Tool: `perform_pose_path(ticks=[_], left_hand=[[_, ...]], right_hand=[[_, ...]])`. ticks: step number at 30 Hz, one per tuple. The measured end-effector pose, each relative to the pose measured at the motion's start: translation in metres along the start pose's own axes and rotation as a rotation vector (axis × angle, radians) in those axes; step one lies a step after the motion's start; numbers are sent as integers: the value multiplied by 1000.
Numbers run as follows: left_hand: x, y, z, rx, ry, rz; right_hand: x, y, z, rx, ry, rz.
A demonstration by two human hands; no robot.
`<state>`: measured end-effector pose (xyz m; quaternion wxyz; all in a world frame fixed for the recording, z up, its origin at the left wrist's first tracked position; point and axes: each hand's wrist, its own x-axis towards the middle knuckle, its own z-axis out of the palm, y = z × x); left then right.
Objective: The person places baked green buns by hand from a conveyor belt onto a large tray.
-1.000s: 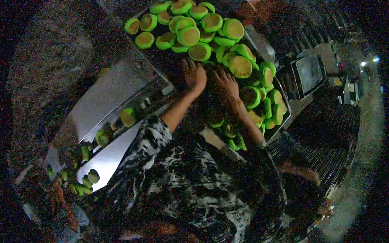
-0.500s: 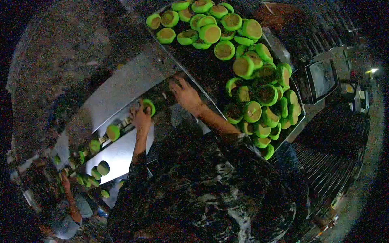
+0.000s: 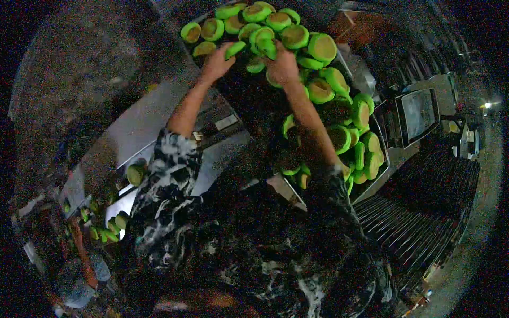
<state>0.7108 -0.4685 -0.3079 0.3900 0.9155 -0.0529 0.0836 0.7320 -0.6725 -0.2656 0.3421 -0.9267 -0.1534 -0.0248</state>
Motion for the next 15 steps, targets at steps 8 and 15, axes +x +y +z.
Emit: perform_pose_path(ticks=[8,15], left_hand=[[-260,-42,-19,28,34,-523],[-249,-23,-65,470,249,-367]], right_hand=[[-169,-66,8,242,-710,-248],[-181,-19,122,-189,-327,-728]])
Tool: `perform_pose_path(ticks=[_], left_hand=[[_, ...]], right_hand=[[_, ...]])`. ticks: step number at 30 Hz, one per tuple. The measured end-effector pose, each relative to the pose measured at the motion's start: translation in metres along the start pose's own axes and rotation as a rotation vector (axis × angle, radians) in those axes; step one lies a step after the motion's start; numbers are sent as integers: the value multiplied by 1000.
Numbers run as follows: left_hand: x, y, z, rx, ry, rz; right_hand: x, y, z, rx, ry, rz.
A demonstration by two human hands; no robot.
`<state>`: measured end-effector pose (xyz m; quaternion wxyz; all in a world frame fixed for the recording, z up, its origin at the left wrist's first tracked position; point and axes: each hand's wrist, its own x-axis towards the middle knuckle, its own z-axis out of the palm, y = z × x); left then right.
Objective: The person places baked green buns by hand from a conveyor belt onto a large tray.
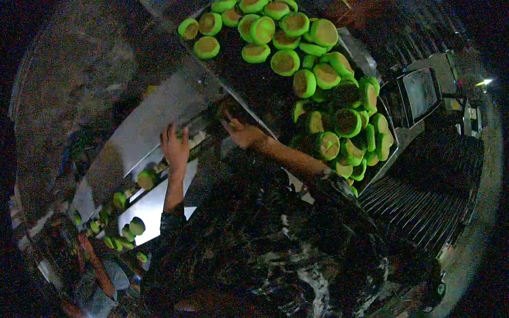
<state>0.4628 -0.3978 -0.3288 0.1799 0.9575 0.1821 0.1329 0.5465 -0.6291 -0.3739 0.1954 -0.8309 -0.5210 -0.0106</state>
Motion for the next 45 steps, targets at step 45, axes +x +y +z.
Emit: perform_pose_path(ticks=[45], left_hand=[[-30,149,37,-675,103,380]], right_hand=[[-48,59,-135,695,515,801]])
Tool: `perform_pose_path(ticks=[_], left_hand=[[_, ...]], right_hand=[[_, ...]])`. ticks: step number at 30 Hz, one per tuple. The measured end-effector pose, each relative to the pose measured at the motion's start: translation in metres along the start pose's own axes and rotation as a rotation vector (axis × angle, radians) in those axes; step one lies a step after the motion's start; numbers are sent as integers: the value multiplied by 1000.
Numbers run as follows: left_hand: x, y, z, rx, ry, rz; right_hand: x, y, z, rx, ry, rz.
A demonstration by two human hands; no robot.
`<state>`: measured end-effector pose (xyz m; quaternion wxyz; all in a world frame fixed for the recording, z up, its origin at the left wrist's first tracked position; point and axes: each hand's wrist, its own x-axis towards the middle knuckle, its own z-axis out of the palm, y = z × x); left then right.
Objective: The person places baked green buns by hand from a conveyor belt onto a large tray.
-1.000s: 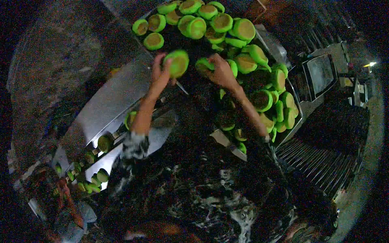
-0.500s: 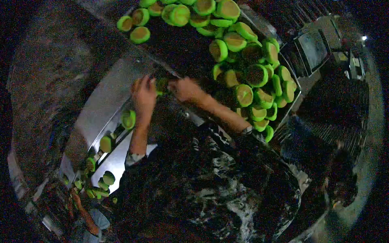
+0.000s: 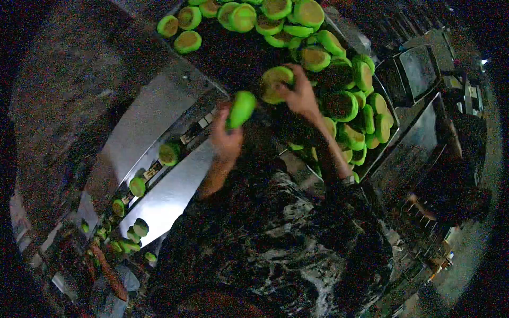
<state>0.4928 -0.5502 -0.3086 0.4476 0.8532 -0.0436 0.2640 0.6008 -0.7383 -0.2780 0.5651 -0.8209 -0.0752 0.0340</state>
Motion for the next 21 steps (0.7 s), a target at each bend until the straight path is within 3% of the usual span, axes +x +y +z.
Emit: perform_pose_path(ticks=[1,2,3,4,5,7,8,9,10,11,12,13,15,16,18,19,20,21], left_hand=[[-13,-33,-24,176,-15,36],[-28,-62,-43,345,-33,72],[-34,-66,-65,500,-238,46],[-44,-65,-84,648,-446,25],[-62,-79,-98,600,-520,-51],[-78,-87,-113,534,-614,-109],[-72,-74,-121,539,-495,-63],[-65,-63,-123,545,-372,-17],[-59,-57,-118,532,-383,-7],[-54,-51,-110,381,-320,-118],[-48,-44,-100,234,-255,-232],[-40,-35,-83,180,-232,-150],[-20,-8,-29,126,-231,80],[-11,2,2,174,-267,179],[-1,35,54,308,-656,106],[2,55,68,446,-745,105],[9,73,75,640,-1078,57],[-1,69,89,467,-1150,-35]], right_hand=[[-7,11,16,-21,-87,-90],[-15,-20,29,38,-287,-11],[-22,-27,49,21,-360,-76],[-26,-48,65,-183,-388,-144],[-34,-60,81,-35,-423,-106],[-35,-35,121,-328,-287,-493],[-35,-26,132,-340,-277,-472],[-33,-19,139,-602,-206,-655],[-33,-8,140,-865,-132,-838],[-39,16,140,-873,-126,-827],[-47,49,140,-1018,-370,-927],[-54,67,134,-1152,-629,-1021],[-51,6,69,-247,-938,-139],[-52,15,39,-374,-755,-92],[-44,26,-19,-687,-370,-75],[-39,25,-42,-869,-164,-107],[-44,31,-62,-1089,-393,-301],[-45,46,-69,-1039,-382,-345]])
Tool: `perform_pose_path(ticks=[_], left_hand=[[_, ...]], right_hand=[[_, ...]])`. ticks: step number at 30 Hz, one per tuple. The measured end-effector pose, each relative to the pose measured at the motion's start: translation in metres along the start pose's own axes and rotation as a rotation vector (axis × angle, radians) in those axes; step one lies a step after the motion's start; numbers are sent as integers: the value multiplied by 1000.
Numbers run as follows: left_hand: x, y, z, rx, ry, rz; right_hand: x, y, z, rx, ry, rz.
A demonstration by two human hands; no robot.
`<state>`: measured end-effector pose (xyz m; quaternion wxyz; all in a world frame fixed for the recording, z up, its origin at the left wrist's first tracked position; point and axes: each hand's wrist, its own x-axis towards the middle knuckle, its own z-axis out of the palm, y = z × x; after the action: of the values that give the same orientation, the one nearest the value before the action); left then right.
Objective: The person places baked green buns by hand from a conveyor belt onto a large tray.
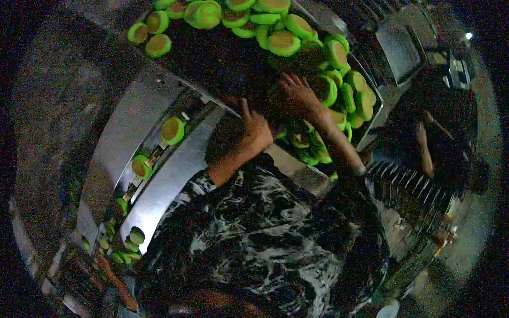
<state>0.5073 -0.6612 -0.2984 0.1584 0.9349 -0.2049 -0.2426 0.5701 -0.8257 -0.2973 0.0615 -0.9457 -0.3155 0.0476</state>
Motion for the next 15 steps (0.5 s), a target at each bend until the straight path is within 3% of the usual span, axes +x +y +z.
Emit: perform_pose_path(ticks=[1,3,4,5,7,8,9,10,11,13,15], left_hand=[[0,-6,2,4,16,-20],[-8,-17,7,-312,250,131],[-7,-16,17,-329,108,5],[-3,-24,26,-322,116,-6],[-17,-41,33,-1123,523,286],[-44,-51,13,-1112,760,257],[-83,-60,-17,-963,801,-23],[-99,-81,-9,-824,1145,-98],[-115,-110,4,-565,1326,-218],[-144,-162,26,-203,1173,-432],[-161,-213,65,133,850,-301]], right_hand=[[3,5,-7,-1,11,-24],[5,-1,-30,107,-251,87],[7,-3,-42,105,-246,72],[10,4,-51,234,-279,176],[15,-5,-56,352,-315,261],[15,-9,-48,638,-60,311],[13,-18,-45,918,202,359],[17,-49,-58,1070,206,271],[25,-55,-41,742,241,96],[48,-123,-54,867,-135,221],[76,-165,-6,787,200,-103]])
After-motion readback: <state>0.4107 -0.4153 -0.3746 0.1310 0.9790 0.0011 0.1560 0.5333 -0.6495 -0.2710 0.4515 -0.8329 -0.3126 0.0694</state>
